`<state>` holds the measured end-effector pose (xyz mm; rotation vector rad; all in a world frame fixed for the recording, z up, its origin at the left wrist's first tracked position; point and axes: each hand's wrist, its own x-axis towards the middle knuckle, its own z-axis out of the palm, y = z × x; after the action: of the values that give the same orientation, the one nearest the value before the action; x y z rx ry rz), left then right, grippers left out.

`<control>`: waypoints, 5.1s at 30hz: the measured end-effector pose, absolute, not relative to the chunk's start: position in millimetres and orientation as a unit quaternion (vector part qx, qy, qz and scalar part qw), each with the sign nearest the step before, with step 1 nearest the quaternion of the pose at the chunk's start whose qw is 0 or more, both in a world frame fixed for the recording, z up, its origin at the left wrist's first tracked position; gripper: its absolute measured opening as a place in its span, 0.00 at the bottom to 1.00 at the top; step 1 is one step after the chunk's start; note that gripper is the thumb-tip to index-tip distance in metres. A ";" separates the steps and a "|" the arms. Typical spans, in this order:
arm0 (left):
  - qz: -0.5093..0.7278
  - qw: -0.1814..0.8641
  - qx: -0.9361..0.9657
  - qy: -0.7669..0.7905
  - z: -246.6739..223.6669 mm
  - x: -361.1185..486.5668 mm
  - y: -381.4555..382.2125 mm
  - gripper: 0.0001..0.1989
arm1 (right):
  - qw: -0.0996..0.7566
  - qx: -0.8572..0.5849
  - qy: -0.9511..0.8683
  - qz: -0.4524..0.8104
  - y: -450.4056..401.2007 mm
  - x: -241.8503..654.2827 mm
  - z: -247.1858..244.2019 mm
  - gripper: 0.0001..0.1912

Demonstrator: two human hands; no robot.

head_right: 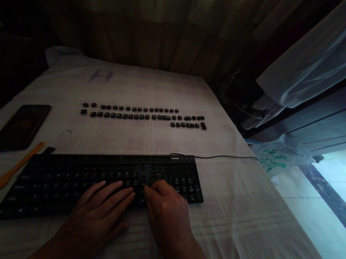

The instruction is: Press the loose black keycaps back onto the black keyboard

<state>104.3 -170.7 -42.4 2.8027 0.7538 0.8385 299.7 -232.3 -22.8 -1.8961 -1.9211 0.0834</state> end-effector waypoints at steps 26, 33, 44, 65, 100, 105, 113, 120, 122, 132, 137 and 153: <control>0.299 0.044 0.927 0.224 -43.0 105.0 -167.2 0.13 | 0.338 -0.685 -0.646 -0.005 -250.7 303.2 -22.7 0.14; 0.310 0.031 0.926 0.212 -38.4 105.3 -167.4 0.12 | 0.330 -0.695 -0.638 -0.025 -244.2 327.7 -11.5 0.12; 0.306 -0.026 0.936 0.171 -63.1 104.4 -160.0 0.18 | 0.315 -0.731 -0.605 0.011 -207.8 392.6 -8.8 0.13; 0.275 -0.084 0.949 0.127 -77.2 97.6 -149.0 0.23 | 0.131 -0.754 -0.606 0.217 -159.1 391.7 38.0 0.07; 0.324 0.386 0.780 0.372 -18.3 89.5 -158.1 0.15 | 0.426 -0.567 -0.703 0.058 -219.1 280.0 -16.6 0.10; 0.307 0.497 0.700 0.410 -18.1 91.7 -162.9 0.18 | 0.441 -0.553 -0.705 0.055 -216.7 273.8 -22.5 0.09; 0.306 0.588 0.627 0.410 -21.3 90.2 -161.2 0.18 | 0.483 -0.496 -0.722 0.008 -214.0 272.5 -28.8 0.20; 0.310 0.620 0.593 0.410 -18.3 93.5 -162.3 0.18 | 0.500 -0.494 -0.711 0.029 -216.5 270.7 -21.0 0.19; 0.310 0.628 0.586 0.407 -18.0 92.7 -162.4 0.17 | 0.503 -0.493 -0.709 0.037 -217.5 269.7 -21.5 0.19; 0.271 0.641 0.542 0.471 -11.8 90.7 -162.3 0.23 | 0.504 -0.488 -0.710 0.049 -218.4 270.3 -18.7 0.15; 0.263 0.652 0.534 0.470 -9.0 90.3 -160.7 0.24 | 0.501 -0.503 -0.702 0.063 -219.6 270.8 -21.1 0.16; 0.266 0.655 0.550 0.444 -19.0 85.5 -163.5 0.20 | 0.466 -0.515 -0.717 0.071 -219.3 277.2 -15.0 0.08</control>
<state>85.5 -163.5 -19.0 1.2468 1.0070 0.6033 277.2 -219.3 -15.0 -1.2636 -1.7593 0.1734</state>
